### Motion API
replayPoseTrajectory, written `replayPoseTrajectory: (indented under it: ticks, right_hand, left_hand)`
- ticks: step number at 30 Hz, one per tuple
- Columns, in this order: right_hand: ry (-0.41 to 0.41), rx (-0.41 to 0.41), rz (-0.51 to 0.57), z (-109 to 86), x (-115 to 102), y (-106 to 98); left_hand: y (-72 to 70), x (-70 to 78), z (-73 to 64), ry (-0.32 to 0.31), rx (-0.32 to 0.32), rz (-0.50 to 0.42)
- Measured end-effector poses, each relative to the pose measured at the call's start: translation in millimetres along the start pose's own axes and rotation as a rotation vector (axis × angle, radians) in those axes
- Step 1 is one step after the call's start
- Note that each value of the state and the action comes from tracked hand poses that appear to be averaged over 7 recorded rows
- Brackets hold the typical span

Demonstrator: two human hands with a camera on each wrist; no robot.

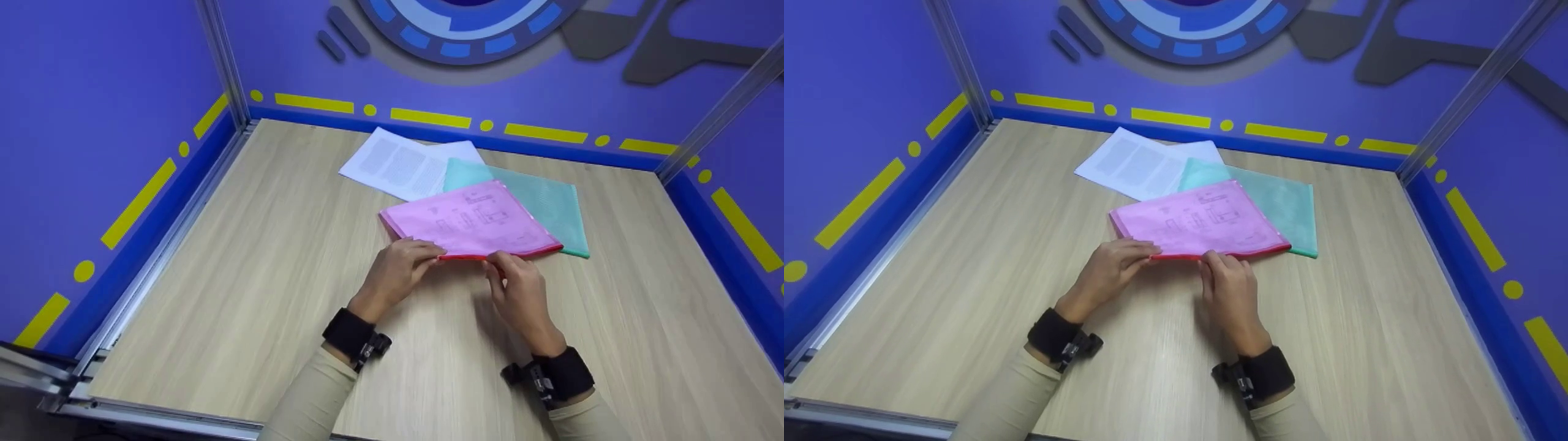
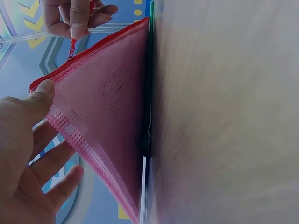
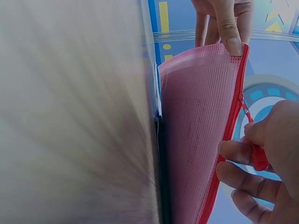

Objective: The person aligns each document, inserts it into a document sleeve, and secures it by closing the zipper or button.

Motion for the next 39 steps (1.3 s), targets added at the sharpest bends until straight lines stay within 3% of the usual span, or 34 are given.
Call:
replayPoseTrajectory:
  ticks: [10,17,39]
  right_hand:
    - [-0.002,0.0,0.005,0.0,-0.4,0.5]
    - [0.018,-0.028,-0.018,0.9,0.8,-1.2]
    - [0.047,-0.005,-0.032,0.4,4.0,-3.6]
  left_hand:
    - [-1.5,0.2,0.5,-0.032,-0.012,0.012]
    - [-2.1,1.1,0.5,-0.023,0.001,0.015]
    - [-3.3,-1.1,0.8,-0.04,0.017,0.039]
Point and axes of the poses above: each hand's wrist, its own z-axis towards the middle knuckle, its own y-axis out of the palm, x = y × z, the point moved 1 cm from there along z, towards the middle knuckle, and after that the axes turned 4 degrees about y, right-handed, at the moved point
